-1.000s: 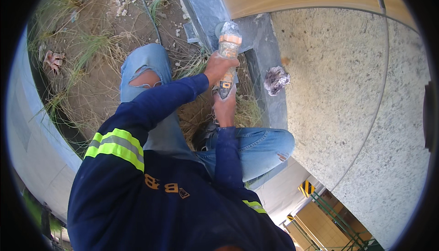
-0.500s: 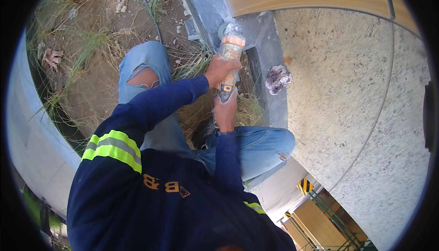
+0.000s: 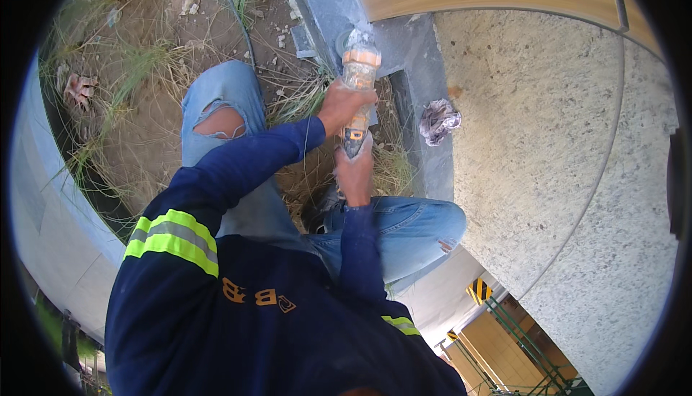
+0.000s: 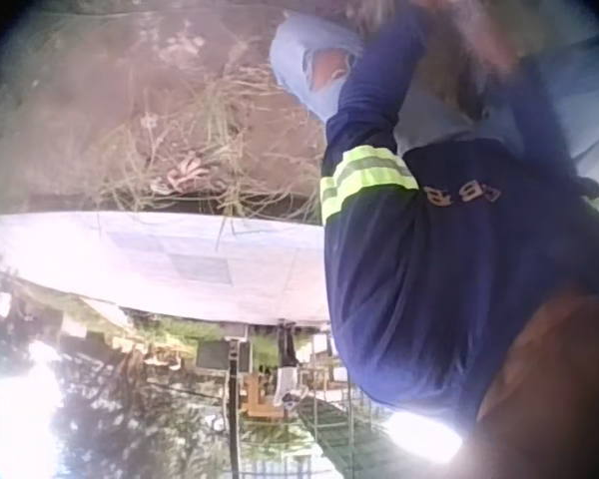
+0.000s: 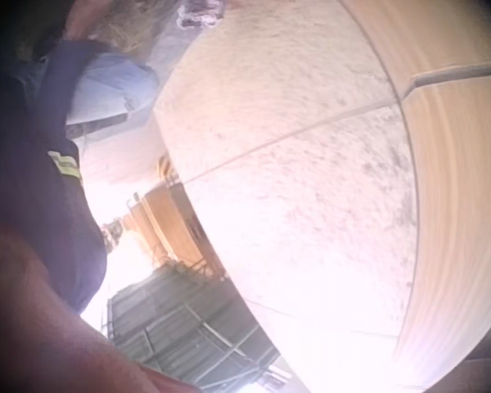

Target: The person kneels on the ground and uses a handheld power grinder to smooth a concrete surface at the base of a wall. The person holds the tool with both hands and moves it along the edge of the concrete.

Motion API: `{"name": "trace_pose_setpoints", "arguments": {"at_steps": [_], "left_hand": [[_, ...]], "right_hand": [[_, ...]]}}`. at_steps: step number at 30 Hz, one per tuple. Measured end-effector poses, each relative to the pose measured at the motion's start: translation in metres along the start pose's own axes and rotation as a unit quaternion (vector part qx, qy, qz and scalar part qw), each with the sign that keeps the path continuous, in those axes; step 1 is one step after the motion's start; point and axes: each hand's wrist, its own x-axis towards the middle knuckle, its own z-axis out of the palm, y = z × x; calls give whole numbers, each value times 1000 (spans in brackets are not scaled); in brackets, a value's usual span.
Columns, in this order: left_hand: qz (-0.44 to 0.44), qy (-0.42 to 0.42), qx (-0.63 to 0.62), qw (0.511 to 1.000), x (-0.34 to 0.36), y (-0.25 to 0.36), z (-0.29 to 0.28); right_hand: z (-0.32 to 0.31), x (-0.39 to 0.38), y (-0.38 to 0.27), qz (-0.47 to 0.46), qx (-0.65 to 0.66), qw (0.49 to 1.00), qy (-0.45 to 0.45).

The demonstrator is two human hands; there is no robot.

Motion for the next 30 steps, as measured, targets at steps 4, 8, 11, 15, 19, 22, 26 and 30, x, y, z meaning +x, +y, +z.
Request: {"name": "trace_pose_setpoints", "arguments": {"at_steps": [4,8,11,15,19,22,26,30], "left_hand": [[-17,-65,-19,998,14,22,-1],[-11,-49,10,999,-3,15,7],[-12,-22,17,1000,-4,7,2],[-17,-37,9,999,6,25,1],[0,-88,94,992,8,21,-2],[-20,-12,9,1000,-16,7,7],[25,12,23,999,-25,-9,-5],[20,-18,84,996,7,-7,-11]], "right_hand": [[1,19,-5,5,8,1000,-1],[-1,-1,-7,37,13,999,7],[0,-2,1,6,2,1000,12],[4,16,3,-10,4,1000,12],[3,8,-11,22,19,1000,13],[-6,-12,-10,40,36,998,-11],[13,-2,43,-92,-7,995,39],[17,18,28,-38,28,999,25]]}}
